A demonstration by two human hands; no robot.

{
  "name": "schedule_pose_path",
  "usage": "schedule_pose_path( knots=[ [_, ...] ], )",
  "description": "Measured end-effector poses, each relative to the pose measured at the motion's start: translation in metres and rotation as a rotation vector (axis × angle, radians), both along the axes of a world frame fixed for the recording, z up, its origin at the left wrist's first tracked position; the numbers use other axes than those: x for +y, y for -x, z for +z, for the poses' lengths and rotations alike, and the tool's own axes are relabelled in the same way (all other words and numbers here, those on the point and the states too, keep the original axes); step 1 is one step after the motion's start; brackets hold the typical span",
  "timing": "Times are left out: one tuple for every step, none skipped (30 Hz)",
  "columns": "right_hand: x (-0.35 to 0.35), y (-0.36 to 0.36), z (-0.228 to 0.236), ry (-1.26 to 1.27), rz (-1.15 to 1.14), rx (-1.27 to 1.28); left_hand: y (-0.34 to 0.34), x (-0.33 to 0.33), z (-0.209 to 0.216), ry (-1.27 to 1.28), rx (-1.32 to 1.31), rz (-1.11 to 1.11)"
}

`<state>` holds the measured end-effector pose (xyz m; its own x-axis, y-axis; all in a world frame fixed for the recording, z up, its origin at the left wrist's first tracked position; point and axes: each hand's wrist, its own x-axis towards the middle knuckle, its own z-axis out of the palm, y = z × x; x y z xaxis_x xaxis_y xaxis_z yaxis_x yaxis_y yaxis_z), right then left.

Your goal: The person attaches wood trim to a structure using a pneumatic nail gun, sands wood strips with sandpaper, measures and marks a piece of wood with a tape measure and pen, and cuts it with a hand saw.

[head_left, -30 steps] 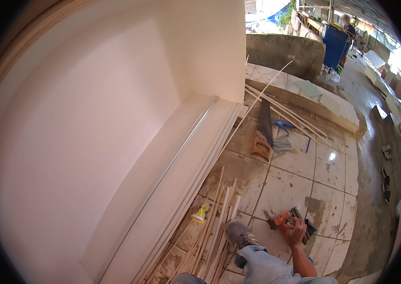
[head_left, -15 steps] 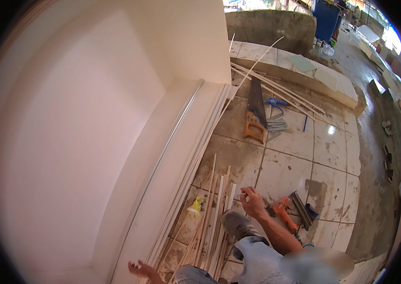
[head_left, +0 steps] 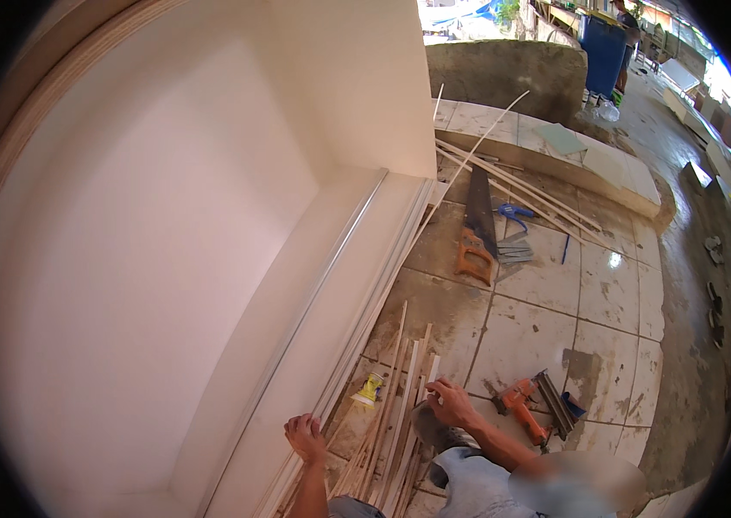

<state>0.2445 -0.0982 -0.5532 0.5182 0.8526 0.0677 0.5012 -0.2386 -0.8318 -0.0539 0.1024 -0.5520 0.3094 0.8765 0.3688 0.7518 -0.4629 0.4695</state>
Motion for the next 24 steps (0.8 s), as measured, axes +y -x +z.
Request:
schedule_pose_path(
  knots=[
    [-0.001,0.002,0.000,-0.003,-0.003,0.013,0.002,-0.002,-0.001,-0.009,-0.019,-0.002],
    [-0.001,0.004,0.000,0.006,-0.002,0.018,0.005,-0.004,-0.003,-0.019,-0.038,-0.002],
    [0.000,0.005,0.000,0.016,0.001,0.022,0.007,-0.005,-0.004,0.026,-0.051,0.016],
    [0.003,0.004,0.002,0.019,0.002,0.019,0.004,-0.003,-0.001,0.065,-0.072,0.031],
    [0.003,0.002,0.005,-0.003,0.024,-0.012,0.002,-0.003,0.003,0.104,-0.094,0.047],
    [0.001,0.001,0.007,-0.026,0.047,-0.044,0.001,-0.005,0.007,0.085,-0.062,0.062],
    [0.006,0.004,0.020,-0.052,0.070,-0.068,0.002,-0.008,0.019,0.088,-0.111,0.046],
    [0.013,0.005,0.034,-0.118,0.082,-0.137,0.002,-0.011,0.031,0.092,-0.160,0.029],
    [0.020,0.002,0.048,-0.185,0.094,-0.206,0.004,-0.014,0.045,0.096,-0.211,0.014],
    [0.030,0.001,0.072,-0.249,0.110,-0.267,0.006,-0.017,0.069,-0.037,-0.164,-0.056],
    [0.043,0.002,0.099,-0.289,0.129,-0.206,0.007,-0.021,0.096,-0.058,-0.133,-0.071],
    [0.066,0.016,0.141,-0.363,0.176,-0.133,0.021,-0.028,0.143,-0.114,-0.091,-0.056],
    [0.086,0.026,0.162,-0.401,0.219,-0.051,0.030,-0.034,0.171,-0.134,-0.043,-0.045],
    [0.096,0.017,0.169,-0.359,0.210,0.103,0.019,-0.036,0.189,-0.127,-0.046,-0.085],
    [0.109,0.014,0.177,-0.319,0.214,0.267,0.017,-0.037,0.212,-0.127,-0.039,-0.109],
    [0.129,0.018,0.199,-0.333,0.257,0.670,0.024,-0.038,0.236,-0.132,-0.026,-0.101],
    [0.150,0.022,0.224,-0.316,0.288,1.076,0.029,-0.034,0.261,-0.210,-0.018,-0.102],
    [0.166,0.030,0.252,-0.349,0.295,1.200,0.038,-0.031,0.286,-0.284,-0.003,-0.090],
    [0.177,0.037,0.277,-0.366,0.290,1.318,0.041,-0.030,0.310,-0.266,-0.015,-0.070],
    [0.185,0.039,0.293,-0.384,0.239,1.282,0.043,-0.030,0.335,-0.247,-0.031,-0.050],
    [0.190,0.040,0.306,-0.407,0.205,1.254,0.047,-0.032,0.363,-0.278,-0.002,-0.046],
    [0.193,0.045,0.309,-0.451,0.066,1.216,0.054,-0.035,0.388,-0.313,0.034,-0.034],
    [0.194,0.044,0.314,-0.502,-0.073,1.165,0.055,-0.036,0.408,-0.383,0.057,-0.053],
    [0.191,0.046,0.325,-0.515,-0.138,1.200,0.057,-0.039,0.425,-0.447,0.090,-0.069]
  ],
)
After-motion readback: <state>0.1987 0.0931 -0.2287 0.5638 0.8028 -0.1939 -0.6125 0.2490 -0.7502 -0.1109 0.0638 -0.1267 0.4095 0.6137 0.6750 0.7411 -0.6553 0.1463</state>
